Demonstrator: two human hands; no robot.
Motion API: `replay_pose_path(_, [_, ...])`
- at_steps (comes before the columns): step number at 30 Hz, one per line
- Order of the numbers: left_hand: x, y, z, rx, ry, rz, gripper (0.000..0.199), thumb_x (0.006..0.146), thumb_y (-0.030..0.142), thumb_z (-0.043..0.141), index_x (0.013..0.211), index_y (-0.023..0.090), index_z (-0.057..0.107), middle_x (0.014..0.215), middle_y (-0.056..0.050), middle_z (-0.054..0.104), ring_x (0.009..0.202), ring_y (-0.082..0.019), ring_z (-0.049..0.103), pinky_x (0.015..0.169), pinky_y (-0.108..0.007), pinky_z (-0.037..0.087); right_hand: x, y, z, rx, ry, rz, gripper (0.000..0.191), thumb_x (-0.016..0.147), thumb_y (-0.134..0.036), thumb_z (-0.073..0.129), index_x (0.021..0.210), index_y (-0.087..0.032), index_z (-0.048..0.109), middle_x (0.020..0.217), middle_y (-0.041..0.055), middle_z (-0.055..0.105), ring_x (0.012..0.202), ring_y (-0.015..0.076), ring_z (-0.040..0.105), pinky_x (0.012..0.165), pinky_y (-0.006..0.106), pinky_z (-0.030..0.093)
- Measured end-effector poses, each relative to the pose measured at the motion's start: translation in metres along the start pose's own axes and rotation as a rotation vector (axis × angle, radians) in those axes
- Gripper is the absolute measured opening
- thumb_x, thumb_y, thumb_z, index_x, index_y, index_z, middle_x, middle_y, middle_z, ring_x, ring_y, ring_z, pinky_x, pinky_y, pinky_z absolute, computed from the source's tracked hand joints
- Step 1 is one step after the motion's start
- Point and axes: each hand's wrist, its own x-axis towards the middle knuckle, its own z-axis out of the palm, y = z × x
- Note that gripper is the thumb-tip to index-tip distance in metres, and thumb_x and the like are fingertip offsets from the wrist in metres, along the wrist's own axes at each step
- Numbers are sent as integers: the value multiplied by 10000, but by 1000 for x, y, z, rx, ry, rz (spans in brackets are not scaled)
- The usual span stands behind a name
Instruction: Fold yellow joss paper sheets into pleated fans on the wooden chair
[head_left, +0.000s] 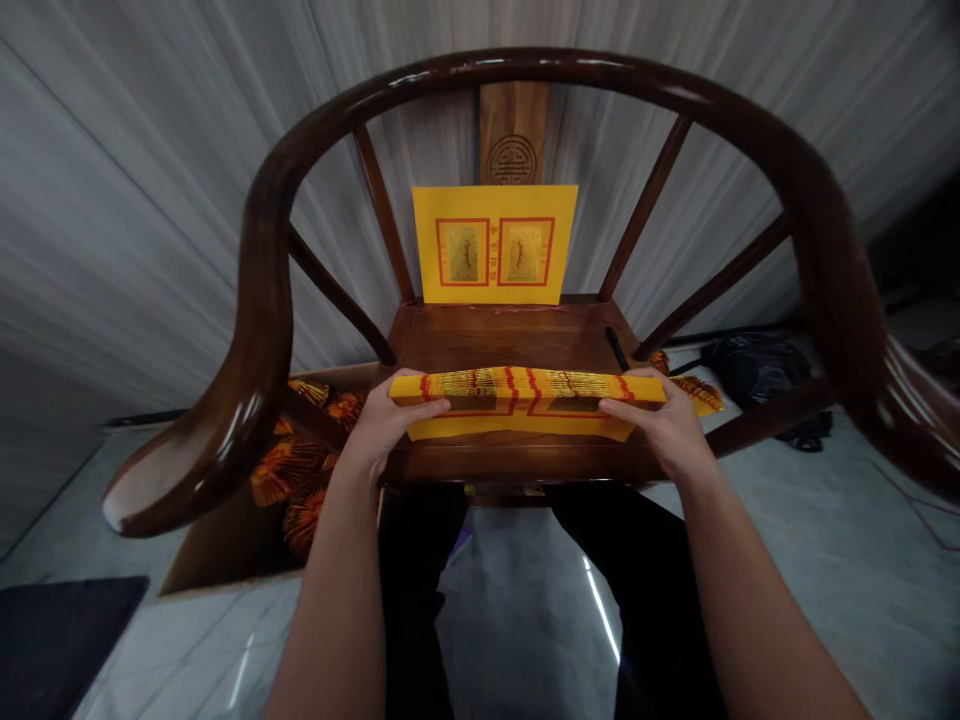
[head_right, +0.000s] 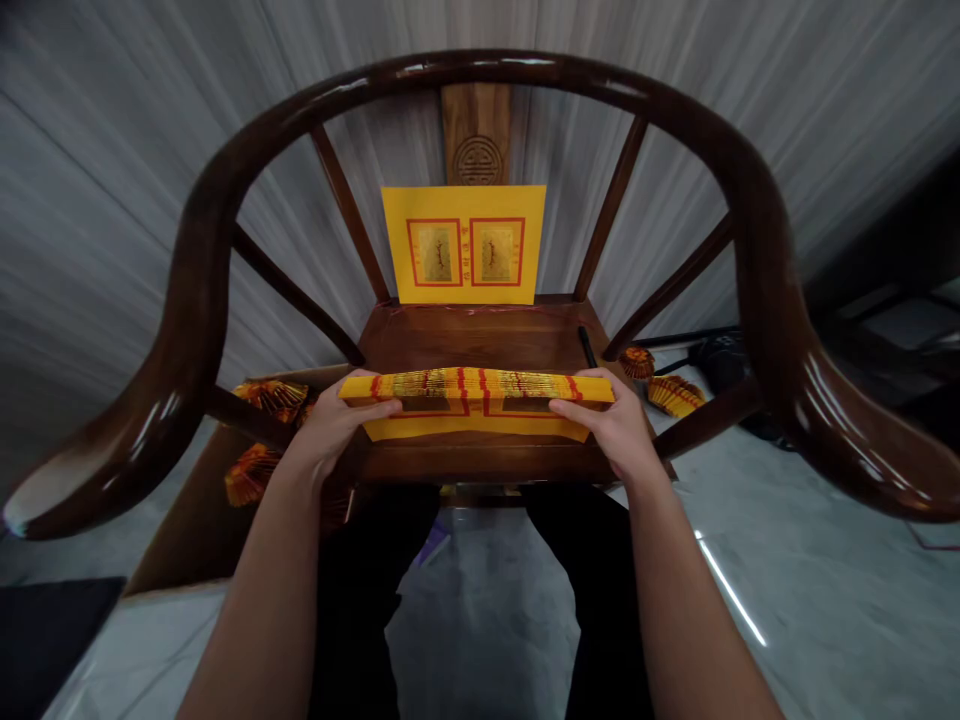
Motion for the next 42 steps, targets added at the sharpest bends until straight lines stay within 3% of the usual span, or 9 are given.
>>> replay_pose_path(4, [0, 9, -7, 198, 20, 60, 450, 573, 371, 952, 906, 204, 700, 872, 19, 704, 834, -186, 642, 774, -278, 491, -3, -10, -7, -117, -20, -67, 508, 603, -448, 974, 993, -266, 704, 961, 2, 694, 874, 223, 654, 806, 360, 533])
replay_pose_path(9, [-4, 33, -6, 591, 88, 115, 370, 640, 369, 889, 966, 268, 746, 892, 6, 721, 874, -256, 652, 785, -338, 454, -2, -14, -14, -452, -52, -300, 439, 744, -479, 891, 1094, -282, 711, 1096, 38, 694, 1049, 280, 643, 983, 452, 496])
replay_pose_path(13, [-10, 49, 7, 979, 113, 174, 262, 734, 281, 791, 992, 317, 767, 890, -37, 724, 967, -355, 633, 948, -496, 391, -4, -16, -10, -782, -8, -539, 441, 780, -474, 860, 1131, -270, 688, 1262, 97, 601, 1213, 348, 519, 1054, 535, 423])
replay_pose_path(16, [-12, 48, 18, 1135, 161, 325, 233, 712, 178, 770, 913, 296, 770, 953, -81, 708, 1092, -427, 567, 1050, -608, 263, -10, -24, -1, -959, 50, -571, 424, 809, -498, 833, 1138, -276, 681, 1359, 121, 559, 1243, 387, 465, 1048, 597, 358])
replay_pose_path(19, [-8, 39, 22, 1063, 165, 372, 236, 635, 168, 832, 830, 276, 754, 955, -93, 677, 1114, -439, 528, 1067, -612, 239, -14, -29, 6, -992, 57, -546, 429, 821, -563, 810, 1126, -290, 681, 1287, 112, 614, 1214, 398, 478, 1059, 638, 289])
replay_pose_path(22, [-1, 29, 14, 930, 126, 291, 258, 602, 269, 884, 816, 276, 740, 941, -72, 645, 1035, -387, 560, 1018, -530, 338, -12, -23, 6, -883, 50, -488, 482, 782, -620, 824, 1104, -289, 685, 1208, 103, 644, 1183, 392, 508, 1056, 622, 318])
replay_pose_path(28, [2, 20, 0, 439, 120, -17, 555, 501, 426, 972, 906, 242, 638, 865, -2, 661, 802, -238, 617, 731, -322, 449, -4, -8, -2, -284, -19, -104, 527, 651, -578, 926, 977, -262, 658, 983, 25, 658, 905, 254, 631, 835, 396, 498])
replay_pose_path(32, [-2, 13, 0, 119, 177, -71, 648, 484, 411, 995, 989, 218, 638, 922, -4, 690, 828, -205, 639, 737, -293, 472, -4, -8, -2, -65, -14, 20, 507, 605, -477, 972, 932, -250, 659, 908, -8, 651, 809, 186, 609, 743, 320, 482])
replay_pose_path(42, [2, 8, -6, -47, -131, -91, 422, 607, 258, 952, 964, 219, 731, 998, 3, 729, 967, -185, 666, 867, -273, 485, -4, -4, -3, 174, -103, 96, 418, 665, -394, 949, 971, -269, 693, 903, -22, 659, 770, 146, 623, 692, 270, 518])
